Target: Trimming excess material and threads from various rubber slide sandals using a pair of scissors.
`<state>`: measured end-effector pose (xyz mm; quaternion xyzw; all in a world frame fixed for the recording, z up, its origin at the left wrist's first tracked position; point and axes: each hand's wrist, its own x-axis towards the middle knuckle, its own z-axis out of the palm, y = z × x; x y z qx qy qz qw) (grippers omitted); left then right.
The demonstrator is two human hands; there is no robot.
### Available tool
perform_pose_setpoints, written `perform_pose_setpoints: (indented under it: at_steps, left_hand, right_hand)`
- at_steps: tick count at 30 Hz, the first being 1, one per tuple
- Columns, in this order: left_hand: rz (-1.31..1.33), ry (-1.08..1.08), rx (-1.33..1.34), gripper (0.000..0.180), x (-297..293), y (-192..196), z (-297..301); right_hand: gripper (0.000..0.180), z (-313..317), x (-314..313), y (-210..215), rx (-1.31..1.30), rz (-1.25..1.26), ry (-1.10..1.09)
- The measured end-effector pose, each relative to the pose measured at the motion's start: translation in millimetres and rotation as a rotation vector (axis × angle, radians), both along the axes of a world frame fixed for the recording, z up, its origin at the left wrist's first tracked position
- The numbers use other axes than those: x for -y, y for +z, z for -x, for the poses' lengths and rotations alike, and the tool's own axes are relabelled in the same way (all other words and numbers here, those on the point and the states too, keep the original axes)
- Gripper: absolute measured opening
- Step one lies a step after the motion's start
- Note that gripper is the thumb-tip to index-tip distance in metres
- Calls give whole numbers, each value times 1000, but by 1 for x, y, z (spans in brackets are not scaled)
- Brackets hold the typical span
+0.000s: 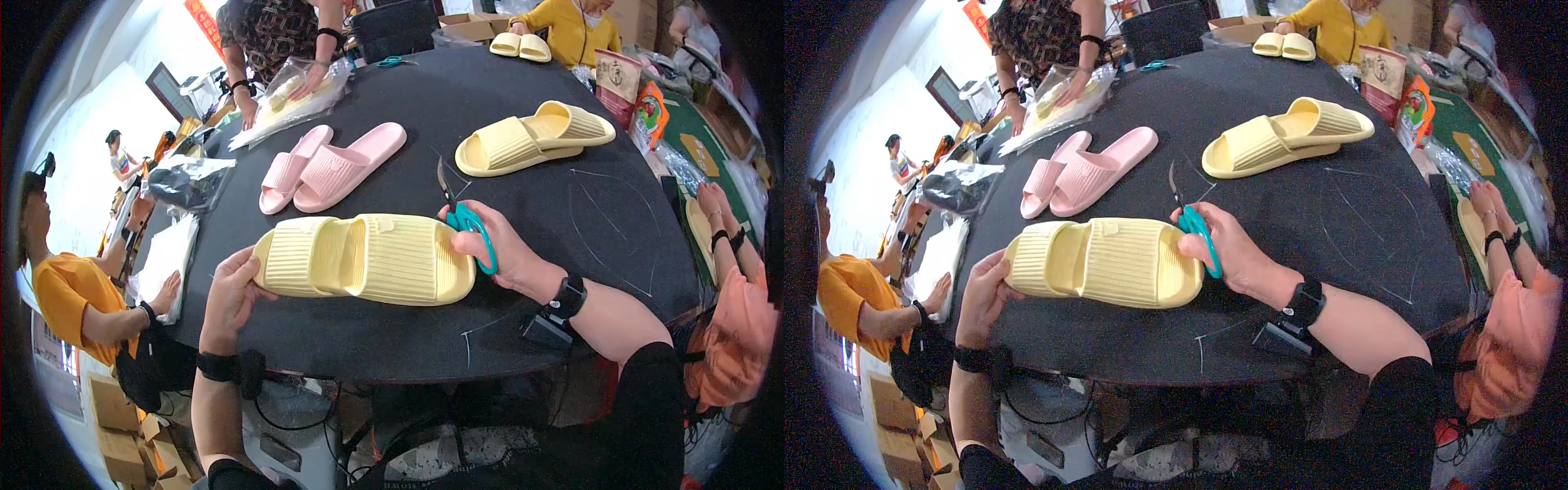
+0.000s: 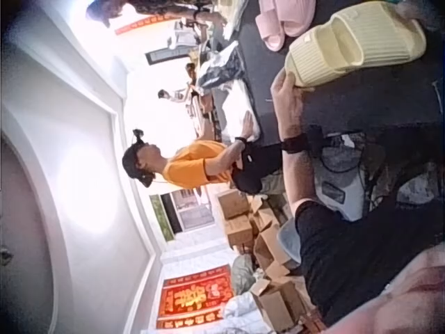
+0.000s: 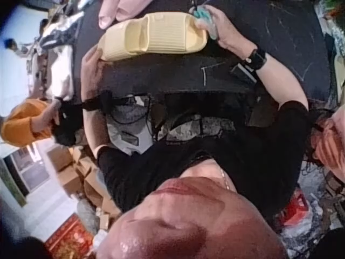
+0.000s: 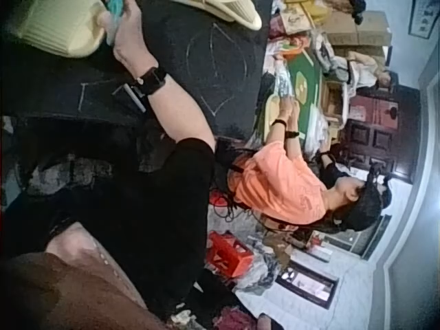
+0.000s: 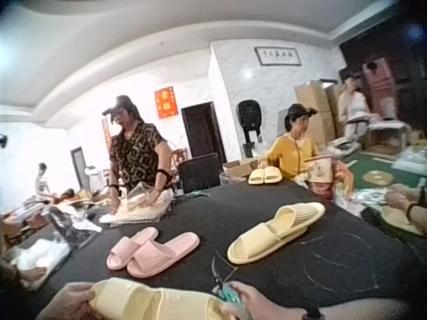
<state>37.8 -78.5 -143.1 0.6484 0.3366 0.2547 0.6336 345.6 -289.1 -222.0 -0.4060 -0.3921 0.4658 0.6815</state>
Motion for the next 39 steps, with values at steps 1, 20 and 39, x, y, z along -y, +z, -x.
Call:
perform_pose_setpoints:
  at_steps: [1, 20, 39]
  left_hand:
    - [9, 12, 66, 31, -5, 0, 0]
    - [299, 17, 548, 34, -45, 30, -196]
    - [-439, 140, -451, 30, -117, -37, -110]
  right_hand:
    - [45, 2, 0, 2, -40, -20, -2]
    - [36, 9, 8, 19, -150, 52, -216]
    - [29, 12, 7, 16, -169, 133, -105]
